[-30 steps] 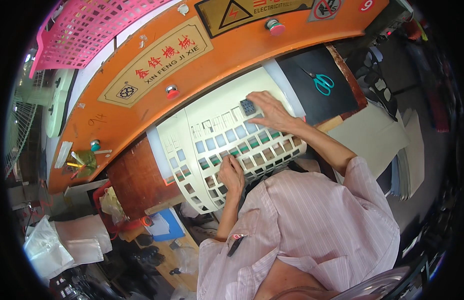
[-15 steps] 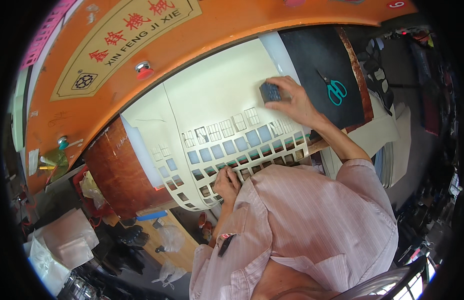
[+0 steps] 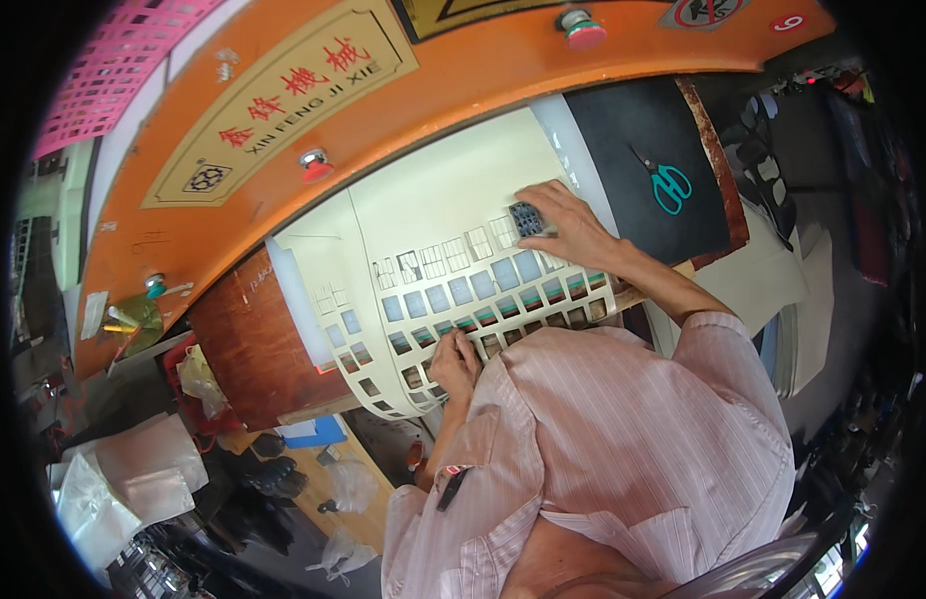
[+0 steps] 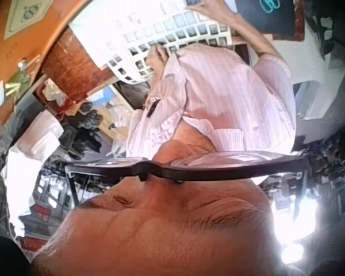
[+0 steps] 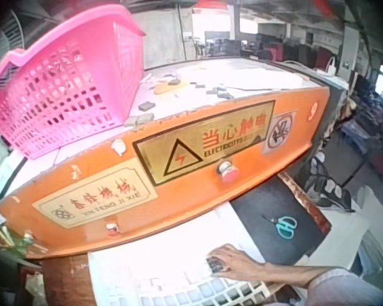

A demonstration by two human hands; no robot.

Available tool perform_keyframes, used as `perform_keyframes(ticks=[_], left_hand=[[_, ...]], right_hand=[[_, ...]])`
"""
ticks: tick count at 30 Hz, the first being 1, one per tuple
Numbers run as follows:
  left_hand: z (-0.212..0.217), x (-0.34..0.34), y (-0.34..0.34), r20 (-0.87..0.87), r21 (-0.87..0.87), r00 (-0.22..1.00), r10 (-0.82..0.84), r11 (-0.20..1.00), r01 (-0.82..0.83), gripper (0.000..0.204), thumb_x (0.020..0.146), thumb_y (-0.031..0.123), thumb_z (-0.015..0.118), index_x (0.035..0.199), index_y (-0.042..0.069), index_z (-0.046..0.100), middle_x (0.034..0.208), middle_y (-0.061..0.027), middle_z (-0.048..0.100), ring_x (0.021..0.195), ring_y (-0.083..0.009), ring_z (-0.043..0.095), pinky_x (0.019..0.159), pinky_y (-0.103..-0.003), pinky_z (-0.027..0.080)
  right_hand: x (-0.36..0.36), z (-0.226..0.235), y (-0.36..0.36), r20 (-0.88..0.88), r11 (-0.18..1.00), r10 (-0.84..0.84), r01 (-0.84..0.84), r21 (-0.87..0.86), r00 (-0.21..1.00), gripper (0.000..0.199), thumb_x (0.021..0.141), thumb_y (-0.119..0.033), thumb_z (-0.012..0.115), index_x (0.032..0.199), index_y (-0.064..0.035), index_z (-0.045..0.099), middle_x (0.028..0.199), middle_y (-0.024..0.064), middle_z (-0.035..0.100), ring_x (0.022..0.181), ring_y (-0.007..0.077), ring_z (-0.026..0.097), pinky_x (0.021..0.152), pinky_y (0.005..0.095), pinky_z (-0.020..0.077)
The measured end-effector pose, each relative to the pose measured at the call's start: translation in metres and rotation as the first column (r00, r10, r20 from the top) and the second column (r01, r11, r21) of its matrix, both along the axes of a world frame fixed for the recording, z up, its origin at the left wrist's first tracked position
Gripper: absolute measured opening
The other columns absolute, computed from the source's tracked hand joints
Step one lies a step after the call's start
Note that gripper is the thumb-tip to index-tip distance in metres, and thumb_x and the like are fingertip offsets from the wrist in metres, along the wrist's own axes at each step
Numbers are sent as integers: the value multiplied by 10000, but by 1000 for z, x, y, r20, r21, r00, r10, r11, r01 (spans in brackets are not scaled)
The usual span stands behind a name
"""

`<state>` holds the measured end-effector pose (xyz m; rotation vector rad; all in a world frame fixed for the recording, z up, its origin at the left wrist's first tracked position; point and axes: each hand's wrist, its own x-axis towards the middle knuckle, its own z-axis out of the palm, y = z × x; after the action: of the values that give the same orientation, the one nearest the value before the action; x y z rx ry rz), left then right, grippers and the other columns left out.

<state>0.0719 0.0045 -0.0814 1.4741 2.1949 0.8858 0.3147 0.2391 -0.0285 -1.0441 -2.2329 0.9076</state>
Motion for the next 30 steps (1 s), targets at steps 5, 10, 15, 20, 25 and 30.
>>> perform_keyframes(ticks=[5,10,15,20,25,30], left_hand=[[-5,0,9,-108,85,994,0,996,10,130,996,116,629,963,25,716,776,-183,703,638,-362,681,581,-434,527],[4,1,18,-169,152,985,-25,987,51,167,1018,141,600,974,23,710,807,-204,711,684,-387,692,614,-468,529],[15,5,27,-183,194,982,-55,977,91,245,1048,193,547,948,14,680,808,-227,699,736,-433,683,656,-514,515],[19,8,29,-183,192,982,-39,979,75,265,1056,202,522,954,16,681,828,-241,699,773,-449,682,691,-535,511],[24,13,31,-229,302,973,-24,949,95,272,1049,222,529,936,32,687,776,-229,687,720,-442,675,652,-540,495],[31,20,30,-209,371,978,-16,924,94,329,1059,244,521,857,17,647,670,-209,633,622,-417,636,613,-515,476]], right_hand=[[21,20,-9,-215,938,-344,345,-35,914,346,923,-126,777,1211,30,665,1138,146,687,987,234,652,870,341,539],[44,51,-31,-451,820,-536,567,-78,713,167,1003,-117,715,1073,32,687,907,44,690,805,91,602,765,263,502],[46,108,-49,-686,715,-291,628,307,667,113,989,-101,707,983,9,682,808,69,649,702,137,583,671,301,482],[54,136,-79,-544,696,-345,597,399,765,131,1004,-98,697,973,24,659,826,70,606,690,137,529,634,299,447],[95,93,-146,-503,759,-420,596,262,756,129,985,-113,712,994,11,677,846,85,631,703,158,572,656,307,485],[118,25,-175,-297,643,-663,726,243,687,210,973,-241,691,1011,-35,703,850,120,695,862,322,655,776,453,505]])
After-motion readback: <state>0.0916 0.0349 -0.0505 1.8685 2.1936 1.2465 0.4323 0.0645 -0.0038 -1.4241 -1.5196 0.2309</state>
